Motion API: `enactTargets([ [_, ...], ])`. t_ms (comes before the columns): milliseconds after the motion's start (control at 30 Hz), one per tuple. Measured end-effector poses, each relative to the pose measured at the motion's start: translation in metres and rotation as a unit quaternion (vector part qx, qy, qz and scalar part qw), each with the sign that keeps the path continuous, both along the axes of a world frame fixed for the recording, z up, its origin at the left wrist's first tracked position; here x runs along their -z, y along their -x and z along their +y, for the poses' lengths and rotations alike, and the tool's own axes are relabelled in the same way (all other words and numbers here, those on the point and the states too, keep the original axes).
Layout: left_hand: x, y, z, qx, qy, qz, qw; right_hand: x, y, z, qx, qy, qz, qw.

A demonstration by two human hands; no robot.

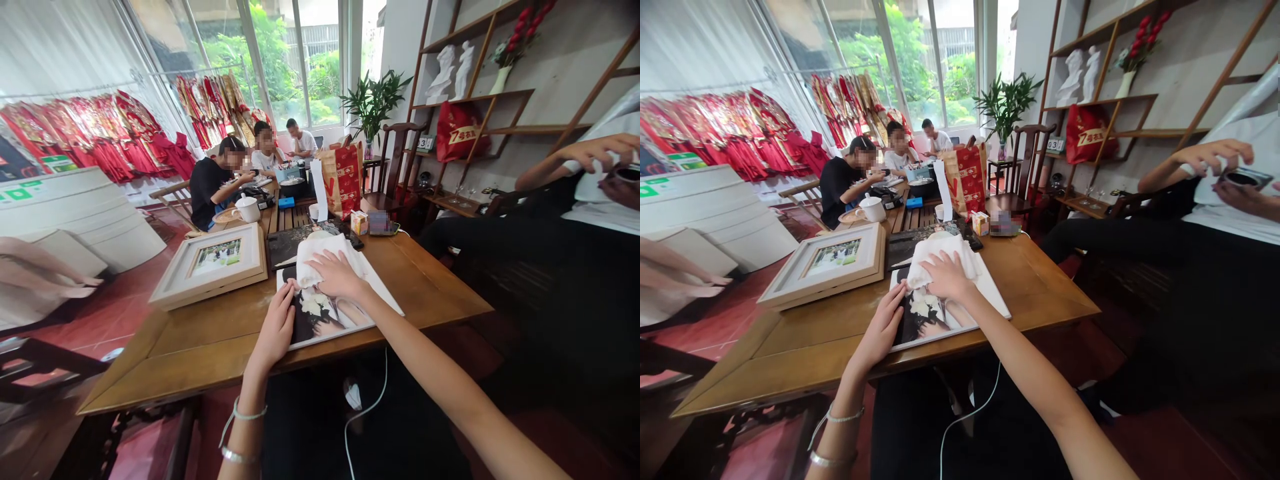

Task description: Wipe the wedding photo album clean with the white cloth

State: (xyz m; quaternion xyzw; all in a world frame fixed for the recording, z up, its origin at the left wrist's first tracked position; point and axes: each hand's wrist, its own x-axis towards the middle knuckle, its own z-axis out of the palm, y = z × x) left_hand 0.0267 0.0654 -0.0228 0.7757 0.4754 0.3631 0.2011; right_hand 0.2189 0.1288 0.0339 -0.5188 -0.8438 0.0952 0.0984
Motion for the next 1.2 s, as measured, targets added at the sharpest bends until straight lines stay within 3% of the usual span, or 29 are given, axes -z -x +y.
enactTargets([
  [267, -0.002, -0.002, -0.001, 0.003, -0.004, -0.014, 1.0, 0.008, -0.02, -0.107, -0.073, -0.026, 0.014, 0.997],
  [400, -0.001, -0.002, -0.001, -0.003, 0.003, -0.011, 1.0, 0.008, -0.035, -0.132, -0.103, -0.006, 0.026, 0.994],
  [533, 0.002, -0.001, 0.0, -0.005, -0.001, -0.009, 1.0, 0.005, -0.038, -0.115, -0.109, 0.01, 0.031, 0.993],
  [833, 0.006, 0.002, 0.002, 0.009, -0.012, -0.019, 1.0, 0.006, -0.026, -0.028, -0.04, -0.007, 0.013, 0.999],
  [967, 0.005, 0.001, 0.002, 0.008, -0.007, -0.02, 1.0, 0.005, -0.023, -0.002, -0.005, -0.01, 0.005, 1.0],
  [1067, 0.004, 0.0, 0.002, 0.007, -0.005, -0.014, 1.0, 0.006, -0.02, -0.004, 0.003, -0.015, 0.0, 1.0],
  [1200, 0.004, 0.0, 0.001, 0.001, -0.006, -0.008, 1.0, 0.008, -0.019, -0.041, -0.024, -0.03, -0.006, 0.999],
])
